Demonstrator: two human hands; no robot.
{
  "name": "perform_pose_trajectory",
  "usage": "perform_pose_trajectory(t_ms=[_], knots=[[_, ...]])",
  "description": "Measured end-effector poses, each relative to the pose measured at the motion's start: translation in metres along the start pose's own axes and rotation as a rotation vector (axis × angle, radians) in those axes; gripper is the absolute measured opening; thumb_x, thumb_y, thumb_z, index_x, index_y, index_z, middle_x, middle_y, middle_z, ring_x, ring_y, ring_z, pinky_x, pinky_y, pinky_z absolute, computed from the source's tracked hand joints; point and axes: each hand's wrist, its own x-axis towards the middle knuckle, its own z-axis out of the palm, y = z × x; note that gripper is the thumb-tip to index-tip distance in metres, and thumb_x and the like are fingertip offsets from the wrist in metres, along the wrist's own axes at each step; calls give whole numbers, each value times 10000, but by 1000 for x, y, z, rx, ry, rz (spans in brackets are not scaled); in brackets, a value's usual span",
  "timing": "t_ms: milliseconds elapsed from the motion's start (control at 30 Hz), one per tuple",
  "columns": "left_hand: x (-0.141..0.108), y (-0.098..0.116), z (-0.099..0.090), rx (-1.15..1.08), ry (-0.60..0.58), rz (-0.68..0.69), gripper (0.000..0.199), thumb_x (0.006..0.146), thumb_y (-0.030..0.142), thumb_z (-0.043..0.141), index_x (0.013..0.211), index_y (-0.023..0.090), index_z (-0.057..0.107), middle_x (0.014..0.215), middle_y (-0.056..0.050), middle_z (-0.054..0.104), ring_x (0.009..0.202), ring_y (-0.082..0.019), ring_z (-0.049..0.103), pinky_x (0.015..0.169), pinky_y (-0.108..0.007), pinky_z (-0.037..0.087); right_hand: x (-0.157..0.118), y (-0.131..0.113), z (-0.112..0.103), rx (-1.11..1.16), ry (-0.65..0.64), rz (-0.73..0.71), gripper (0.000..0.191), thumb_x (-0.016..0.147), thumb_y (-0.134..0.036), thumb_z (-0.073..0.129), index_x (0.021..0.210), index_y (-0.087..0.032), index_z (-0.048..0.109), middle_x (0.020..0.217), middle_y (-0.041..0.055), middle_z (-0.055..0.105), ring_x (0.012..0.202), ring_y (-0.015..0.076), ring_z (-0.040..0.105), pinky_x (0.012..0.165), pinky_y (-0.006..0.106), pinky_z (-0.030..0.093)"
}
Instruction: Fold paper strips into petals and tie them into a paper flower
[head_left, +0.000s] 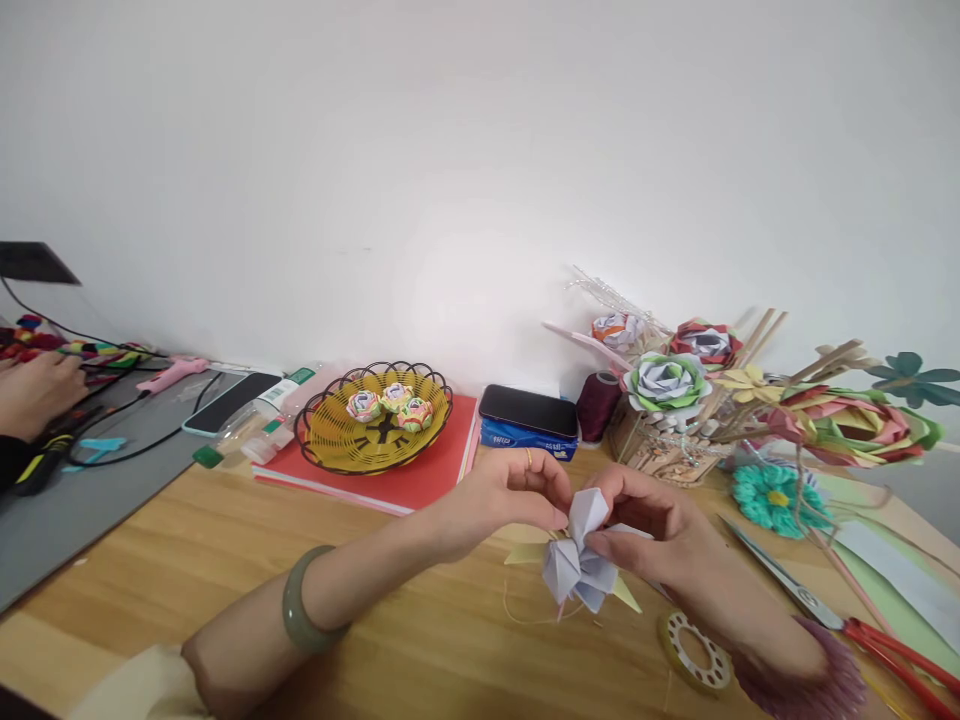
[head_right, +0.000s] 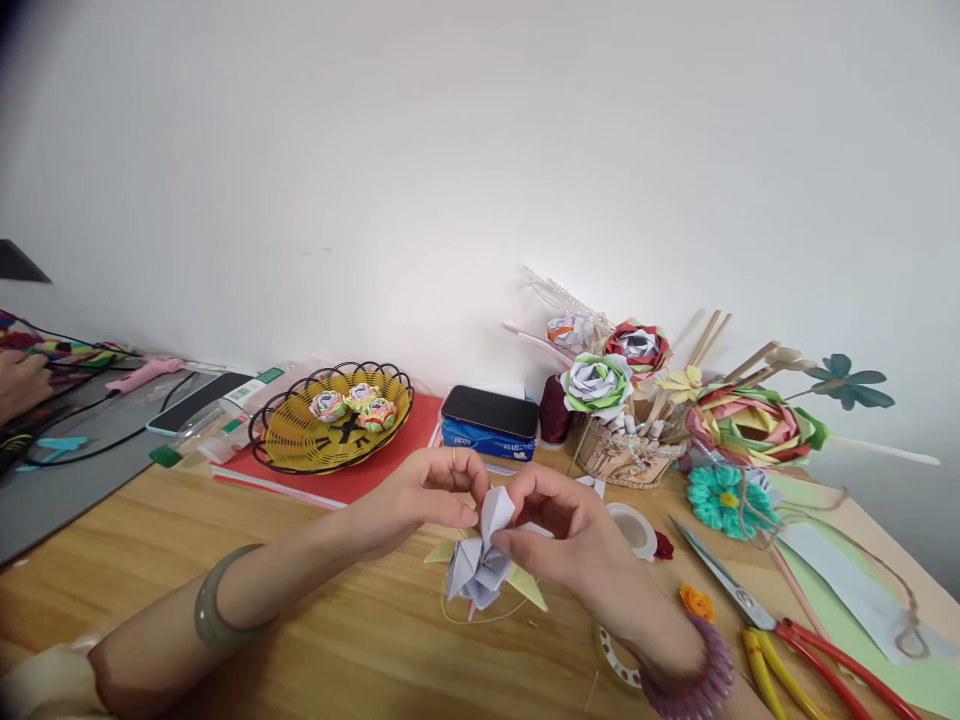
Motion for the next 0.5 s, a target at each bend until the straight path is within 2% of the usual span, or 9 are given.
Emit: perform_pose_trajectory(t_ms=[133, 333, 500], knots=[[-2, 2, 4, -69, 29, -31, 203, 535, 148, 668, 688, 119, 538, 649, 1, 568, 595, -89, 515, 612, -232, 384, 0, 3, -2, 32, -2, -5, 170, 678, -286, 677, 678, -181, 543, 639, -19, 575, 547, 92, 515, 497, 202, 408], [-3, -1, 2, 48, -17, -64, 195, 536, 144, 695, 678, 119, 564, 695, -3, 570, 639, -88, 515, 636, -233, 397, -1, 2, 0, 32, 13, 5, 157, 654, -244, 688, 648, -176, 546, 616, -27, 553, 518, 86, 509, 477, 198, 409], [-3, -5, -2, 114, -25, -33, 214, 553, 173, 703, 697, 125, 552, 719, -16, 586, 652, -107, 539, 641, -255, 411, -2, 1, 2, 28, 116, 0, 159, 627, -241, 685, 615, -169, 544, 611, -27, 545, 525, 87, 502, 482, 198, 401]])
